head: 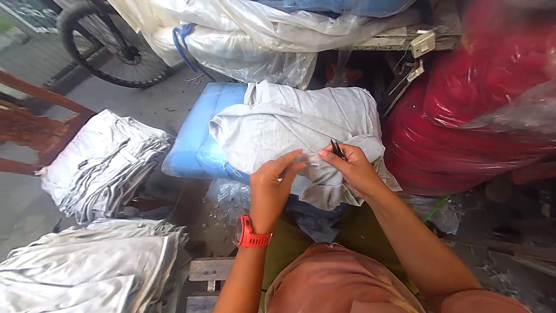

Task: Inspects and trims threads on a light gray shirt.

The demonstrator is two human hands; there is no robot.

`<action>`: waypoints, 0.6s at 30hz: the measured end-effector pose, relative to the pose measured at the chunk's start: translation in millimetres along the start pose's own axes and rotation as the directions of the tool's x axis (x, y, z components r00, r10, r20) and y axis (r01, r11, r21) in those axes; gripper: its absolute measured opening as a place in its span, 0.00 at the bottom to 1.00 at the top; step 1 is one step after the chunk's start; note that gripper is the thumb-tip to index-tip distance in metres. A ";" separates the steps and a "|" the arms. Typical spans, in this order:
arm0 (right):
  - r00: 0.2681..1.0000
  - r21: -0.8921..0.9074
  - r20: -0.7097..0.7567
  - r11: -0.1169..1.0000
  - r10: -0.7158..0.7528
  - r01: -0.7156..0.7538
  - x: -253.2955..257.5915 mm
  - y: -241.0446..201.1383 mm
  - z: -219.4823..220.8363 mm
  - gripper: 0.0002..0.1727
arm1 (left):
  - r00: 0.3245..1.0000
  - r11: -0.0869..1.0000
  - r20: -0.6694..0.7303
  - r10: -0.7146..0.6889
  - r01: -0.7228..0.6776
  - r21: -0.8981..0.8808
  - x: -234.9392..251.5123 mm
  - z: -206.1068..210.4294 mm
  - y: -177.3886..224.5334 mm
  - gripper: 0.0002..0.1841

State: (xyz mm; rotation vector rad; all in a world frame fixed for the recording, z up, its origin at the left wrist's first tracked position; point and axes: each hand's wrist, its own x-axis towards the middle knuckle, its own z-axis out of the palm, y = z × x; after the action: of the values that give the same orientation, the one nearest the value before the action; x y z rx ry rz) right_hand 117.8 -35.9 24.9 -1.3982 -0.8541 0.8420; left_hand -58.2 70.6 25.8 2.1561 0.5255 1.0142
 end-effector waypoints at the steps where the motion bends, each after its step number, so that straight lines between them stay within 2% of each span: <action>1: 1.000 -0.017 -0.017 1.000 -0.022 0.022 1.6 -0.4 1.0 0.08 | 0.997 0.994 0.010 0.072 -0.072 0.080 -1.1 -1.0 1.9 0.15; 3: 0.998 -0.046 -0.030 0.998 -0.051 0.049 4.3 -3.1 1.6 0.09 | 0.980 0.964 0.026 0.195 -0.197 0.181 -2.8 -2.6 2.7 0.11; 7: 0.995 -0.121 0.001 0.987 -0.102 0.102 7.1 -6.8 1.2 0.12 | 0.964 0.938 0.100 0.246 -0.263 0.225 -0.7 -3.7 -0.4 0.08; 11: 0.994 -0.191 0.047 0.976 -0.101 0.108 8.0 -7.5 -3.1 0.10 | 0.978 0.976 0.054 0.203 -0.207 0.065 3.6 -0.9 5.3 0.08; 13: 0.994 -0.272 0.062 0.956 -0.095 0.109 5.0 -10.7 -5.4 0.11 | 0.992 0.991 0.026 0.126 -0.125 -0.052 2.4 6.2 7.3 0.10; 15: 0.984 -0.439 0.029 0.883 -0.173 0.168 -1.3 -17.4 -9.5 0.18 | 0.998 0.994 0.004 0.061 -0.060 -0.095 2.3 11.0 5.6 0.11; 18: 0.953 -0.555 0.076 0.781 -0.294 0.285 -13.3 -29.4 -17.7 0.24 | 0.995 0.994 0.029 0.093 -0.091 -0.061 6.4 9.6 2.3 0.10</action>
State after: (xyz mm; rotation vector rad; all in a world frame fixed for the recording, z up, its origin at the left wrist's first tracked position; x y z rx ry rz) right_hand 127.2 -56.1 54.2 -1.7133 -1.3418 0.3412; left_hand -46.5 68.9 26.3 2.1567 0.3790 1.0302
